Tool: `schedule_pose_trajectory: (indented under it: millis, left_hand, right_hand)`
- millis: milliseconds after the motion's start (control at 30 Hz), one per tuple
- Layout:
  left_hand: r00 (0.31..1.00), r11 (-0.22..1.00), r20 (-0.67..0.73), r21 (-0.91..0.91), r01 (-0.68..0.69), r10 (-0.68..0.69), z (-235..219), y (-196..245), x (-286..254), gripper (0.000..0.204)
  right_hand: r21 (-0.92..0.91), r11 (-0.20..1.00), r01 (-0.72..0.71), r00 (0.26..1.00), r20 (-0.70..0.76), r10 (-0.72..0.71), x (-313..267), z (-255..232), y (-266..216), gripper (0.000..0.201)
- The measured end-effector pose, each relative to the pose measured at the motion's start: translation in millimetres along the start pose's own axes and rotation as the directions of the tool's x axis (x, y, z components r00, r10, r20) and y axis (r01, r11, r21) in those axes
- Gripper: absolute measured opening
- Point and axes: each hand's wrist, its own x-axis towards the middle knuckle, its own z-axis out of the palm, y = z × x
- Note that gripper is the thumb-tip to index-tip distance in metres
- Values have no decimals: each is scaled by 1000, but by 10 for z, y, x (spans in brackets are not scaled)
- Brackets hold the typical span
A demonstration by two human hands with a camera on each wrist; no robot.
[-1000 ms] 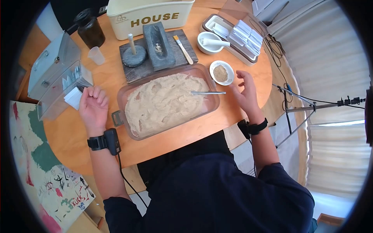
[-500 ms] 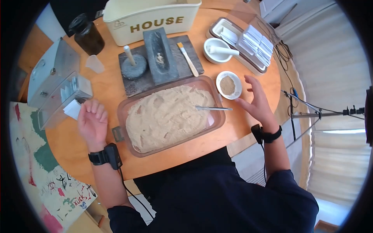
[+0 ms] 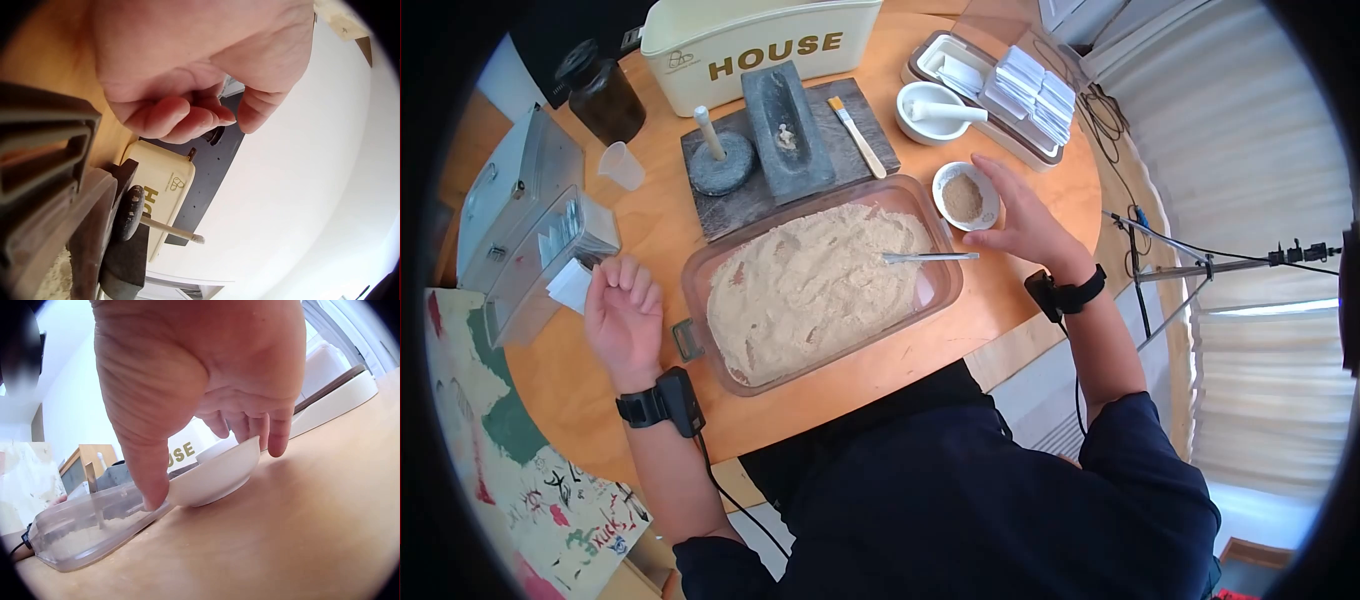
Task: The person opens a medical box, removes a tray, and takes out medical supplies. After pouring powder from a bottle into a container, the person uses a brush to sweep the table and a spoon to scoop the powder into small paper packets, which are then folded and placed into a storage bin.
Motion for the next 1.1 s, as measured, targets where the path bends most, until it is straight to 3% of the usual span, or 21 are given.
schedule_pose_trajectory:
  millis: [200, 400, 600, 833, 900, 933, 1033, 1100]
  left_hand:
    - [1000, 1000, 6, -2, -22, 22, -36, 20, 3, 22]
    - [1000, 1000, 0, -3, -16, 16, -38, 12, -4, 22]
    - [1000, 1000, 25, -7, 3, -3, -7, 5, -20, 22]
    - [1000, 1000, 10, -6, -19, 19, -19, 20, -20, 21]
    - [999, 999, -15, -1, -40, 40, -18, 23, -26, 21]
    - [999, 999, -20, -2, -44, 44, -14, 24, -31, 21]
    - [999, 999, -31, 6, -37, 37, 4, 22, -29, 21]
    - [999, 999, 1, 3, -38, 38, -56, 27, -35, 21]
  right_hand:
    - [-17, 999, -45, 998, 42, 45, 67, -37, -51, 90]
    - [-4, 997, -71, 993, -96, 70, 81, -2, 89, 91]
    - [-32, 992, -125, 989, -82, 122, 132, 4, 47, 91]
    - [55, 998, -39, 994, -98, 45, 78, 83, 175, 93]
    - [-151, 988, 12, 966, -254, -51, -50, 79, 143, 74]
    - [-151, 988, 16, 967, -249, -54, -108, 69, 51, 74]
    - [-57, 991, -121, 920, -382, 90, -377, 132, -235, 25]
    - [40, 987, -153, 863, -482, 153, -485, 309, -319, 11]
